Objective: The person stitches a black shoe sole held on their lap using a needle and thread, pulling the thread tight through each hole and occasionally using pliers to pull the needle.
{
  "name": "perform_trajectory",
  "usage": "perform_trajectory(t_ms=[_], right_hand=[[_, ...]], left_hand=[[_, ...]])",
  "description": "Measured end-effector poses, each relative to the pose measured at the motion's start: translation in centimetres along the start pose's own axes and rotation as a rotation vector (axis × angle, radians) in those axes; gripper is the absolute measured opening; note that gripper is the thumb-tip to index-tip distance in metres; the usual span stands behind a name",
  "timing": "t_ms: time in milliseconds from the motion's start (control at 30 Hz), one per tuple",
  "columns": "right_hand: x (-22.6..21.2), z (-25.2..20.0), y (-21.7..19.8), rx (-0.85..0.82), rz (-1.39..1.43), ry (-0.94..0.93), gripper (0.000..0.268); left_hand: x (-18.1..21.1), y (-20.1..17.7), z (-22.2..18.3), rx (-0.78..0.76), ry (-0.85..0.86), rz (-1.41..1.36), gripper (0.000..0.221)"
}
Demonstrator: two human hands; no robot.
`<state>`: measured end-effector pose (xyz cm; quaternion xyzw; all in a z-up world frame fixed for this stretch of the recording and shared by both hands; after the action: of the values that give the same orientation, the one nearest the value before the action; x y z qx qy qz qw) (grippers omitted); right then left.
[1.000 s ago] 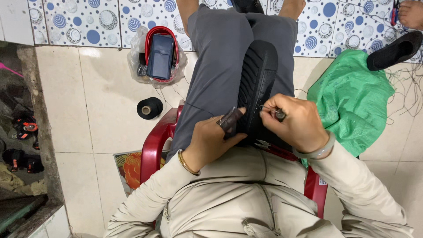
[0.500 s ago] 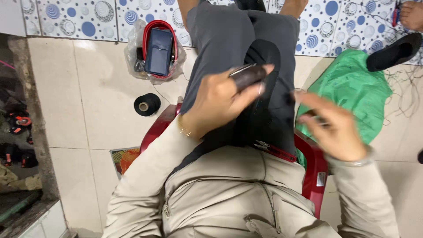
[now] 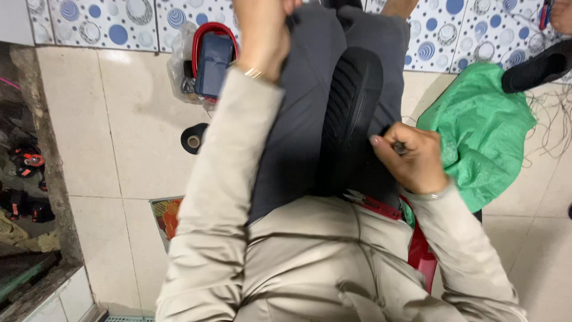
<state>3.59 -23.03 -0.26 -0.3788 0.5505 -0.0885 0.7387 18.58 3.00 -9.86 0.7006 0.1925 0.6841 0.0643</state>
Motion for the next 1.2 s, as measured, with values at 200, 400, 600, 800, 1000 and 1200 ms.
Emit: perform_trajectory(t_ms=[200,400,600,800,1000,1200], right_hand=[[-2.3,-0.2,-5.2,-0.224,-0.337,-0.04,0.029],[-5.0,0.2,-3.8,-0.336,-0.707,-0.22,0.039],[-5.2,0.9,-3.7,-0.392,-0.684,-0.217,0.041],[-4.2,0.7,-3.4,-0.434,-0.724,-0.245,0.042],[-5.9,1.1,-3.5,-0.417,-0.942,-0.307,0.039],[-7.9,1.8,-2.7,-0.463,-1.268,-0.293,0.045]], left_hand=[[7.2,-10.2,-5.7,-0.096,-0.466,0.861,0.039],[7.7,-1.6,-14.2,-0.204,-0.28,1.247,0.079],[8.3,4.4,-16.2,-0.6,0.013,1.132,0.123],[8.0,4.1,-15.9,-0.593,0.017,1.186,0.122],[8.0,4.4,-15.8,-0.577,0.037,1.185,0.122],[7.2,5.5,-15.5,-0.55,0.058,1.372,0.126]])
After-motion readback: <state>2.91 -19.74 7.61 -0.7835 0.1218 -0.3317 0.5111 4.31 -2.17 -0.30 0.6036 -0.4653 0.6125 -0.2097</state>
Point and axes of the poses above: each hand's wrist, its own z-axis towards the middle knuckle, its own y-axis out of the palm, x = y × z, the point moved 3 cm from there along z, towards the middle knuckle, and after that the axes turned 9 degrees about -y, right-handed, at the moved point
